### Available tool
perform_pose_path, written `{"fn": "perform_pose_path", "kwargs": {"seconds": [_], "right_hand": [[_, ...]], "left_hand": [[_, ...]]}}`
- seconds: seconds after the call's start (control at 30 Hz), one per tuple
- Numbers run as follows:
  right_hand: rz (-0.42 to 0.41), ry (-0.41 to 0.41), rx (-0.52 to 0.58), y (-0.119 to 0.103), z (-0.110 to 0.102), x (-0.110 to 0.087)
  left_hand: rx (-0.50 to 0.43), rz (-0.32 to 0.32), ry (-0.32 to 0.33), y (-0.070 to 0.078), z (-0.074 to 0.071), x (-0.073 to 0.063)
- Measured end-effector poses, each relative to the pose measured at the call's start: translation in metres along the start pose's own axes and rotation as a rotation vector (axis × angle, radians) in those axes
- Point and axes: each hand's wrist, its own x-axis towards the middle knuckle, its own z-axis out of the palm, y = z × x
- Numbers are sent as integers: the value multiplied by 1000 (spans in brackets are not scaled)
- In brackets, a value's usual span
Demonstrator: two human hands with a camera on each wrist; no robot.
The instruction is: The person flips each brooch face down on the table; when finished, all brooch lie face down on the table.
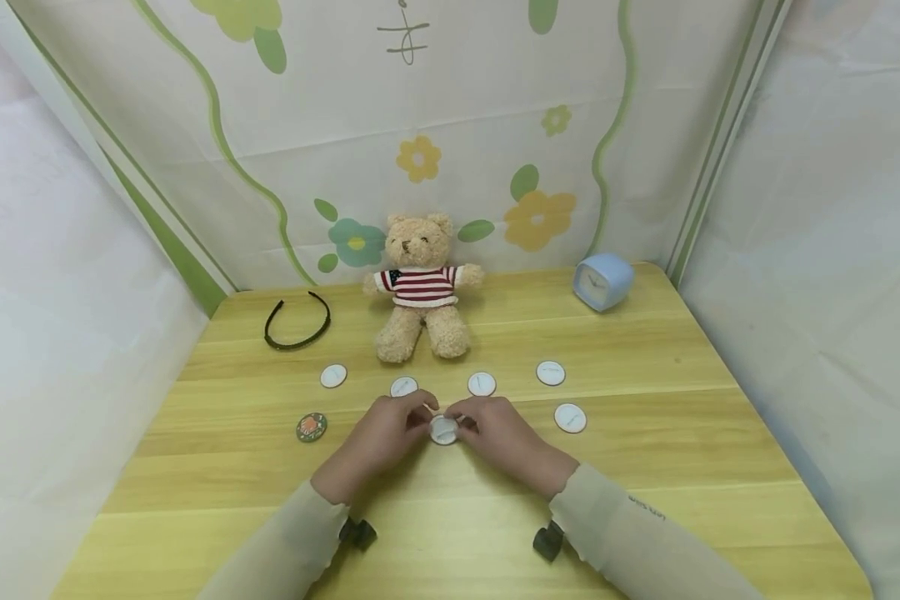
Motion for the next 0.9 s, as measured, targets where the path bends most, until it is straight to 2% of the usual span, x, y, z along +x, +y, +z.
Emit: {"fn": "perform_pose_path", "kwargs": {"seconds": [0.2,0.33,0.67,0.9], "right_hand": [[-39,1,-2,3,-1,-3],[-78,-1,-23,6,-1,-2],[-128,-50,-149,6,-4,-2],[-147,-96,-212,3,-5,-1]], "left_hand": [[-103,-9,-81,-5,2,0],[-118,10,-119,-9,3,1],[28,80,-116,-10,3,3],[67,98,-110,-7,4,2]]}}
